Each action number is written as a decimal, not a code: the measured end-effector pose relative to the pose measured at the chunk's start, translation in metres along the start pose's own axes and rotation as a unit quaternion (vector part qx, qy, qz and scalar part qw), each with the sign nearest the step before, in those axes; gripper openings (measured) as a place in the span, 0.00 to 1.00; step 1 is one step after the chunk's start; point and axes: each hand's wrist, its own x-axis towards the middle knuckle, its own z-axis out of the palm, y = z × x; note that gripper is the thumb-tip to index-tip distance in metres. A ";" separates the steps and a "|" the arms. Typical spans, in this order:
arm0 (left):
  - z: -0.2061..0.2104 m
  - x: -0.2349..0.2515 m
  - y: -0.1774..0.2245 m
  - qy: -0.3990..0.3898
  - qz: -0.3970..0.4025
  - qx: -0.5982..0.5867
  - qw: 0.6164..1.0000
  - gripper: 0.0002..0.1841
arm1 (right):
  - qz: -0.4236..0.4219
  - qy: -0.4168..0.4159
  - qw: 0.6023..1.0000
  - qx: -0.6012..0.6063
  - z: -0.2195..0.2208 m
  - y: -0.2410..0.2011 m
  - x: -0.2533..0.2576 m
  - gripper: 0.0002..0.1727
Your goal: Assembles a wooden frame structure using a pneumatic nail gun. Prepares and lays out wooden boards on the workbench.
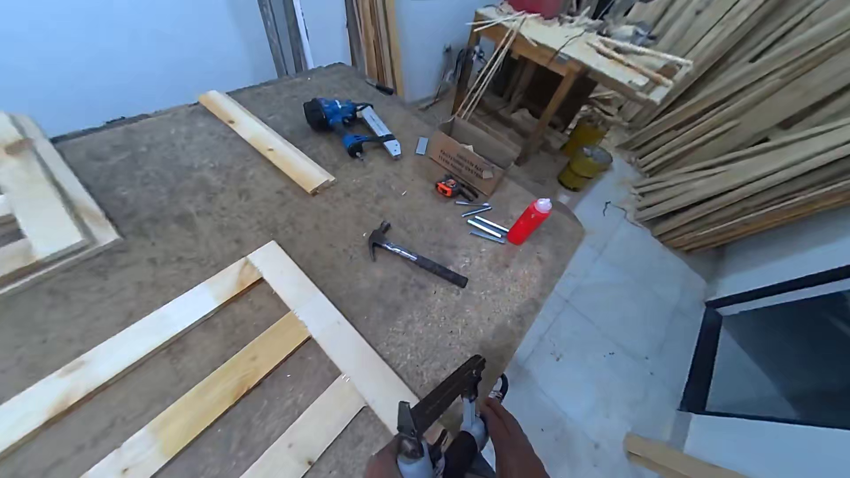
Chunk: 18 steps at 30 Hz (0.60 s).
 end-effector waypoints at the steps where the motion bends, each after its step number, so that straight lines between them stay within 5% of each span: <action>1: 0.009 0.015 0.018 -0.008 0.003 0.044 0.999 0.31 | -0.019 0.018 0.999 0.030 -0.009 0.016 0.007 0.60; 6: 0.079 0.084 0.102 -0.075 -0.002 0.151 0.986 0.30 | 0.110 0.054 0.982 0.142 -0.094 0.084 0.061 0.51; 9: 0.121 0.108 0.147 -0.130 0.014 0.251 0.959 0.32 | 0.178 0.105 0.969 0.137 -0.113 0.110 0.098 0.25; 11: 0.139 0.121 0.161 -0.132 -0.007 0.271 0.953 0.33 | 0.201 0.080 0.965 0.148 -0.124 0.115 0.111 0.17; 16: 0.099 0.106 0.169 -0.027 0.022 0.237 0.971 0.29 | 0.005 -0.196 0.978 0.075 -0.216 0.107 0.138 0.34; 18: 0.071 0.098 0.169 -0.014 0.033 0.239 0.970 0.27 | -0.015 -0.184 0.981 0.059 -0.259 0.083 0.172 0.28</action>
